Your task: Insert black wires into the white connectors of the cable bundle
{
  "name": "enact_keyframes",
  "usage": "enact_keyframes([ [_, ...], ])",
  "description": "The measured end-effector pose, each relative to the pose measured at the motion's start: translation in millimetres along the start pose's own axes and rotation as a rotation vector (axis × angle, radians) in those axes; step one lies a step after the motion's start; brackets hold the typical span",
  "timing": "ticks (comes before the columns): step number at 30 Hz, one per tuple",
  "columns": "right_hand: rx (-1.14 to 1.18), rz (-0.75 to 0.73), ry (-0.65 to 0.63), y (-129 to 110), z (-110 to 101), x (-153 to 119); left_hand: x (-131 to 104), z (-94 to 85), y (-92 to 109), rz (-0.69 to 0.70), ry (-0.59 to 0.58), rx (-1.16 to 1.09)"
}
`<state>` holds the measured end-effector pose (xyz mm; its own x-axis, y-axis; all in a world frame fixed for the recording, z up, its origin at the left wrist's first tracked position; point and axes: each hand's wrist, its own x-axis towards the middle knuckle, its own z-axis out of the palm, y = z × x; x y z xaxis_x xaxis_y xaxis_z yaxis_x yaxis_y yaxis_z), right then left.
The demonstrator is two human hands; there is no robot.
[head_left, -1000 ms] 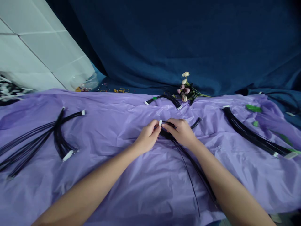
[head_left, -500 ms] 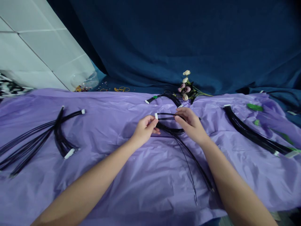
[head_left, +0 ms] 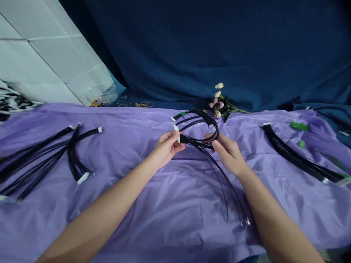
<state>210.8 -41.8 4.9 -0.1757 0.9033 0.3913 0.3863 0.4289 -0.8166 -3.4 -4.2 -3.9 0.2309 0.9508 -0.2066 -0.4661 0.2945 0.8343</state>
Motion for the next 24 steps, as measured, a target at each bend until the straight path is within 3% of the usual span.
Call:
enact_keyframes([
  [6, -0.128, -0.069, 0.053, -9.2, -3.2, -2.1, -2.2, 2.0, -5.3, -0.016, -0.065, 0.073],
  [16, 0.079, -0.259, 0.222, -12.4, -4.1, -4.7, -4.1, 4.2, -8.5, -0.136, -0.124, -0.229],
  [20, -0.018, -0.356, 0.152, -14.7, -3.0, -4.2, -7.7, 5.8, -7.7, -0.157, -0.155, -0.264],
  [24, -0.257, -0.390, 0.099, -14.7, 0.4, -3.0, -8.9, 4.4, -8.5, -0.172, -0.213, -0.263],
])
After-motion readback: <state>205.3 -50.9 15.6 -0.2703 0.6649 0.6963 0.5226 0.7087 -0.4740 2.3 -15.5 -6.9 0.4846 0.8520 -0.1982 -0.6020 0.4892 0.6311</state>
